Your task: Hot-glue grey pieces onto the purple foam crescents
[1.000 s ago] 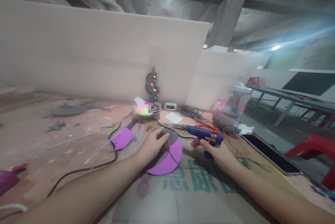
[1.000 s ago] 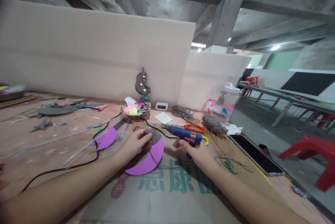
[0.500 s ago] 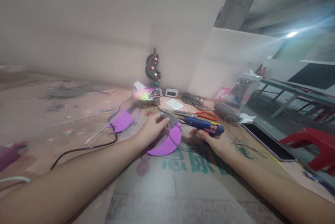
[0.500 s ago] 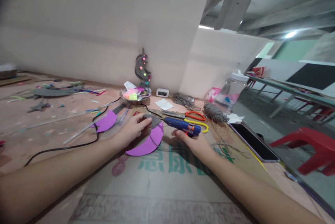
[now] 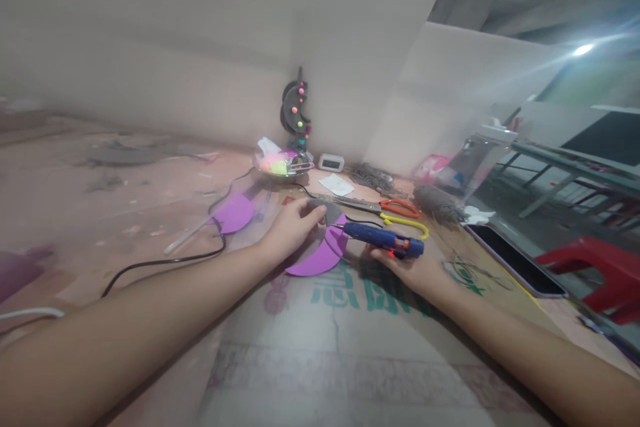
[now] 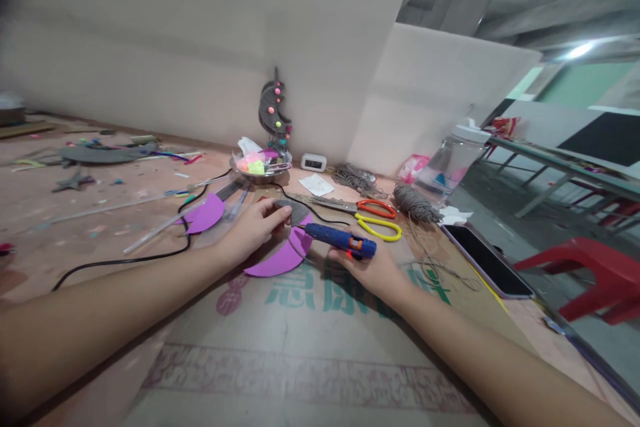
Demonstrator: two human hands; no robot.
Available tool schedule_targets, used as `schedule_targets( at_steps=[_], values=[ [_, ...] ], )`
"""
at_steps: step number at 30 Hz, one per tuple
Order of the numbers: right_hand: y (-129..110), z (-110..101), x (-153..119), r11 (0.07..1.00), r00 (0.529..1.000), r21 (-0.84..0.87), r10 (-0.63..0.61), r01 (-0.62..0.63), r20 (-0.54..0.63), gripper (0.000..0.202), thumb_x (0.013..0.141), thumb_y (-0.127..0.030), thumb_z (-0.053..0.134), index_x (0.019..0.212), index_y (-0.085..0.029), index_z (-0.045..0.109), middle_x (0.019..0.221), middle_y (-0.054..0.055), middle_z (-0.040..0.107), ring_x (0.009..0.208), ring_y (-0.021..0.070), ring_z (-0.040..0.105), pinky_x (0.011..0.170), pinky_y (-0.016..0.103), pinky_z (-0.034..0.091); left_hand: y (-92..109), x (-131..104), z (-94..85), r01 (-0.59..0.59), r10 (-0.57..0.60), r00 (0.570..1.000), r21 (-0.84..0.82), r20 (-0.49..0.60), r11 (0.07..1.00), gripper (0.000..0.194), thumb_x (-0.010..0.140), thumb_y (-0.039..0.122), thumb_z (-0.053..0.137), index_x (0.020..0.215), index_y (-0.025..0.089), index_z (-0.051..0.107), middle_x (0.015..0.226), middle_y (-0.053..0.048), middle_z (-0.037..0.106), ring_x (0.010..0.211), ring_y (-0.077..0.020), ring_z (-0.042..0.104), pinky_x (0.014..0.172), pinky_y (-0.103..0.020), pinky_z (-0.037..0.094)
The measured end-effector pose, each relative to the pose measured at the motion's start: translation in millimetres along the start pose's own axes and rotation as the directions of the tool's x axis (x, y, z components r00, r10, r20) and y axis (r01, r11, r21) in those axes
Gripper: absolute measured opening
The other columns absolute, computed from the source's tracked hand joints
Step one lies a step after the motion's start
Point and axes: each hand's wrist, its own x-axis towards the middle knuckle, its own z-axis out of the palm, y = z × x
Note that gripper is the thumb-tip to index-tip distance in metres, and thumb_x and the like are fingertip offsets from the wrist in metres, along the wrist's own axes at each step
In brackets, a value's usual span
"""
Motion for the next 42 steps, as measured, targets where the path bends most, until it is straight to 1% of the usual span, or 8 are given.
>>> schedule_targets(
  at_steps=[4,10,14,18,25,29,35,42],
  values=[
    [7.5,2.1,0.1,0.999,1.0,-0.048,0.003,-0.004,-0.009,0.024,0.076,-0.047,0.065,0.078,-0.024,0.058,0.074,0.003,0.064,0.071,0.0215,0.062,0.068,0.034,0.052,-1.4,-0.2,-0.6,-0.004,0.004,1.0,0.012,0.008,1.0,0.031,0.081,0.045,0.057,0.074,0.015,0.058,0.066,0.0,0.062,0.058,-0.0121,0.055,0.057,-0.023,0.04],
    [15.2,5.2,0.3,0.998,0.999,-0.059,0.037,-0.038,-0.017,0.024,0.076,-0.048,0.065,0.077,-0.025,0.058,0.074,0.003,0.064,0.07,0.0226,0.061,0.066,0.034,0.051,-0.3,-1.6,-0.4,-0.002,0.002,0.999,0.013,0.04,1.0,0.031,0.081,0.045,0.057,0.073,0.016,0.056,0.067,-0.001,0.063,0.057,-0.0119,0.055,0.055,-0.023,0.04],
    [16.7,5.9,0.7,0.997,0.999,-0.068,0.046,-0.046,-0.008,0.023,0.074,-0.046,0.067,0.077,-0.025,0.058,0.073,0.002,0.063,0.07,0.0218,0.06,0.066,0.034,0.051,-1.2,-1.3,0.2,-0.007,0.006,1.0,0.017,0.023,1.0,0.03,0.08,0.045,0.058,0.072,0.016,0.056,0.065,0.0,0.063,0.056,-0.0118,0.056,0.058,-0.023,0.041],
    [17.6,7.1,0.9,0.994,0.999,-0.098,0.054,-0.053,-0.001,0.023,0.076,-0.046,0.066,0.075,-0.025,0.057,0.071,0.001,0.062,0.069,0.0211,0.06,0.066,0.033,0.051,-2.7,-0.6,0.7,-0.007,0.007,1.0,0.001,0.02,1.0,0.03,0.08,0.045,0.058,0.071,0.016,0.055,0.066,-0.001,0.063,0.056,-0.0117,0.056,0.057,-0.023,0.042],
    [23.2,8.9,0.7,0.991,0.997,-0.115,0.063,-0.067,-0.039,0.023,0.074,-0.046,0.066,0.075,-0.025,0.057,0.072,0.002,0.063,0.07,0.0223,0.06,0.067,0.035,0.051,-3.5,-0.4,0.4,-0.021,0.021,0.999,0.006,0.036,1.0,0.03,0.081,0.044,0.057,0.073,0.016,0.055,0.066,0.0,0.062,0.056,-0.0111,0.056,0.057,-0.023,0.042],
    [23.0,9.0,1.0,0.991,0.996,-0.106,0.071,-0.076,-0.047,0.023,0.073,-0.046,0.068,0.073,-0.025,0.057,0.071,0.002,0.063,0.07,0.0218,0.06,0.066,0.034,0.05,-3.7,0.3,0.5,-0.008,0.007,0.999,0.011,0.04,1.0,0.03,0.08,0.045,0.058,0.073,0.016,0.056,0.067,-0.001,0.062,0.057,-0.0116,0.056,0.055,-0.022,0.042],
    [21.4,9.3,0.5,0.995,0.997,-0.069,0.076,-0.078,-0.03,0.021,0.073,-0.044,0.068,0.072,-0.026,0.057,0.068,0.001,0.061,0.066,0.0207,0.058,0.061,0.032,0.049,-2.0,-0.5,0.1,-0.017,0.016,0.999,0.031,0.044,0.999,0.03,0.081,0.044,0.057,0.073,0.016,0.056,0.066,0.0,0.062,0.056,-0.0112,0.055,0.057,-0.023,0.042],
    [17.9,8.7,0.3,0.994,0.996,-0.064,0.093,-0.093,-0.006,0.02,0.075,-0.043,0.066,0.075,-0.025,0.058,0.071,0.001,0.064,0.069,0.0218,0.06,0.065,0.033,0.05,0.5,-1.7,0.1,-0.026,0.025,0.999,0.043,0.038,0.999,0.029,0.082,0.043,0.057,0.072,0.015,0.058,0.066,-0.001,0.063,0.056,-0.0112,0.055,0.058,-0.023,0.042]
  ],
)
